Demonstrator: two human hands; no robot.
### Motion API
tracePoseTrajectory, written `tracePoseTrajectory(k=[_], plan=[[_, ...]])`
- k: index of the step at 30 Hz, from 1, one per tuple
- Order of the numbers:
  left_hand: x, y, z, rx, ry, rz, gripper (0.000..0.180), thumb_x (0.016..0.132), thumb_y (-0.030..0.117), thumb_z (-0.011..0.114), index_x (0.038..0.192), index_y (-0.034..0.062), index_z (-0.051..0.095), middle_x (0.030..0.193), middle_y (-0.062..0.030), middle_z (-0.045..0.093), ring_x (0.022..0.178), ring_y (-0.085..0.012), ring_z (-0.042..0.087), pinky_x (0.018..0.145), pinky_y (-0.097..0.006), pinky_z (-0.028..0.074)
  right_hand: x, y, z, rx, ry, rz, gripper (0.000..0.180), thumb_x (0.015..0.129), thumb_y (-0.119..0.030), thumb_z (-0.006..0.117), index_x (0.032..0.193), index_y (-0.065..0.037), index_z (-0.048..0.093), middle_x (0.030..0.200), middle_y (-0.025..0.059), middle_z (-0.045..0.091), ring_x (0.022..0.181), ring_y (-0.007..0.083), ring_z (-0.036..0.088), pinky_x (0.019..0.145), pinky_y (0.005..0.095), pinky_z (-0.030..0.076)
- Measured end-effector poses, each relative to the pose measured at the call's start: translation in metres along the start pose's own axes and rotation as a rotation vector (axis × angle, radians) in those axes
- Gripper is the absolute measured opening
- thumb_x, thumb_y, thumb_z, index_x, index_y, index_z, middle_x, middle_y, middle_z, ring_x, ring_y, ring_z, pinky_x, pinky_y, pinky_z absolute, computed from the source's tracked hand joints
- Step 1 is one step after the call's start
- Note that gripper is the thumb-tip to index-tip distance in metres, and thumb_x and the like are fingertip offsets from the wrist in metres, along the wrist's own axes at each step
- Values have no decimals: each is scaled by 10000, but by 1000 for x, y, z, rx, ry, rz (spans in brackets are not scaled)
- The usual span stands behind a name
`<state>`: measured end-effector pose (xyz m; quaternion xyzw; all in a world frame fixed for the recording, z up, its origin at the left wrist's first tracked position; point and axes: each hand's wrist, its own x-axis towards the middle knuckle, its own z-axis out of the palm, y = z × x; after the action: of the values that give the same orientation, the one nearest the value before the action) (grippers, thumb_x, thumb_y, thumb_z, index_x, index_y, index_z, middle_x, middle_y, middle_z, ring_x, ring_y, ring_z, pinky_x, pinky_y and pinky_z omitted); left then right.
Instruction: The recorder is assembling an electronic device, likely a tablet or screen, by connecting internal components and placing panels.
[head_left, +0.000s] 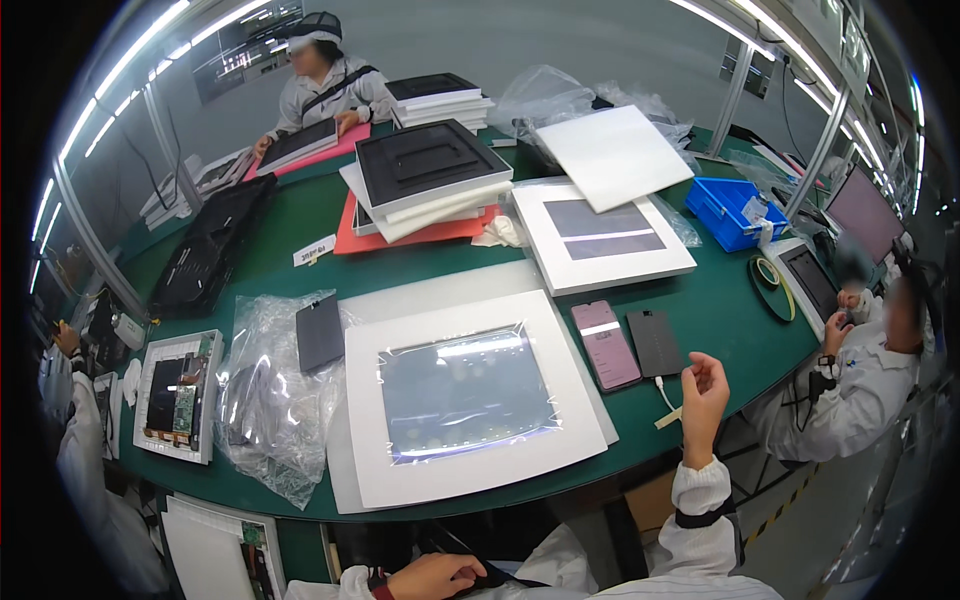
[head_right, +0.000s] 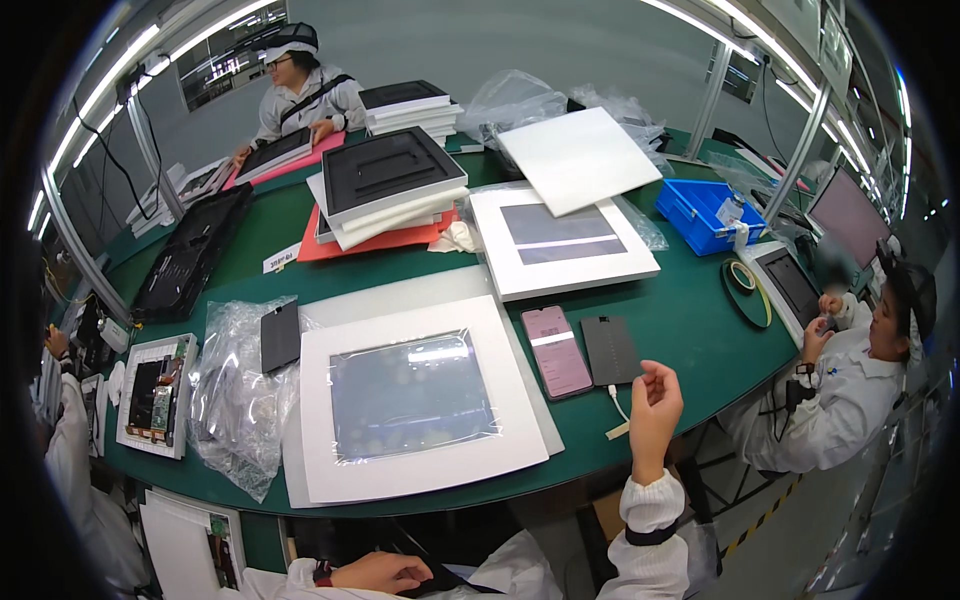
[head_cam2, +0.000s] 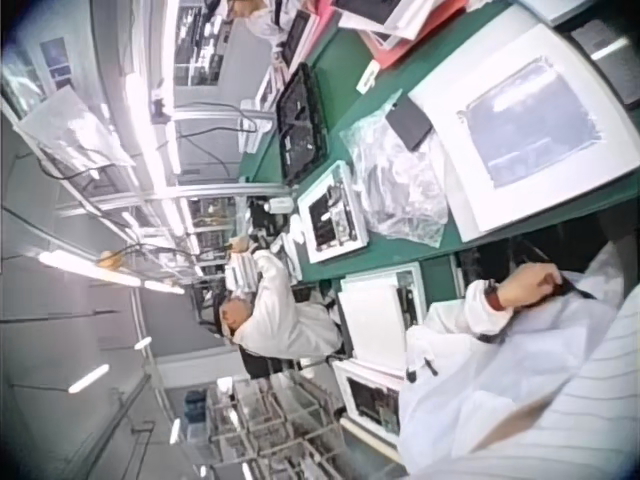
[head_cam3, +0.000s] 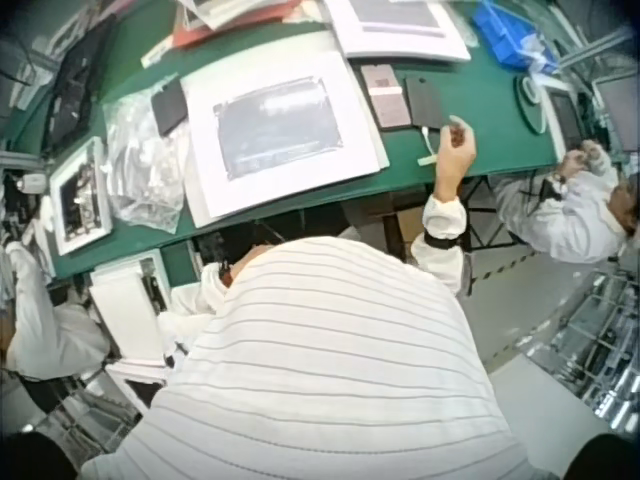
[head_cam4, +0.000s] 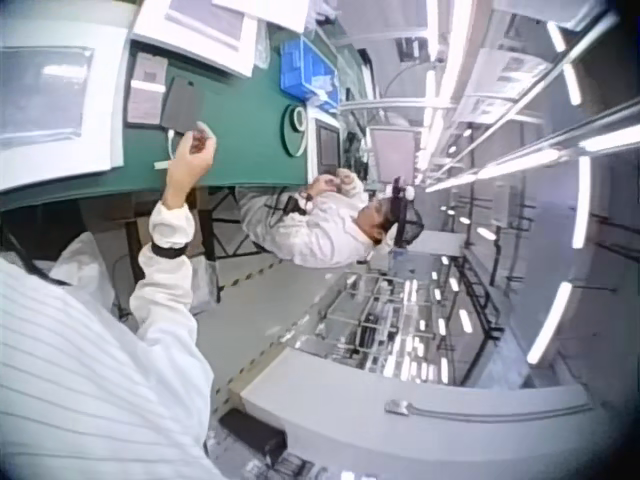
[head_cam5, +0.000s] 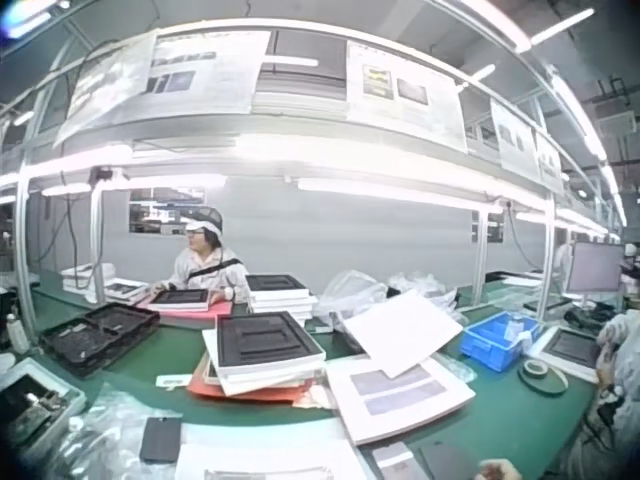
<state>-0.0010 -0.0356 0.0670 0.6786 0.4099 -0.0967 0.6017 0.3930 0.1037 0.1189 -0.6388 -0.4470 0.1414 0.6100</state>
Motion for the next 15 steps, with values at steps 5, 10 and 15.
tracePoseTrajectory(k=[5,10,15], plan=[[6,5,-4,40,177,-131,274,876,175,589,1133,82,603,1052,-83,670,959,-223,649,851,-318,507,-36,9,18,-31,97,-53,167,812,53,572,971,9,595,804,1,544,707,72,483,662,209,409],[19,-24,-1,-20,147,-117,301,864,200,606,1149,101,604,1064,-90,659,1000,-214,633,908,-323,481,-42,18,17,-262,121,-131,217,774,40,619,983,-8,586,834,22,552,727,94,505,673,224,420],[9,-17,-17,4,215,-178,287,850,162,623,1125,81,603,1067,-102,654,1025,-219,622,941,-316,461,-47,1,28,-719,75,-318,303,788,-57,658,1075,-9,571,1154,141,506,1090,289,474,954,375,375]])
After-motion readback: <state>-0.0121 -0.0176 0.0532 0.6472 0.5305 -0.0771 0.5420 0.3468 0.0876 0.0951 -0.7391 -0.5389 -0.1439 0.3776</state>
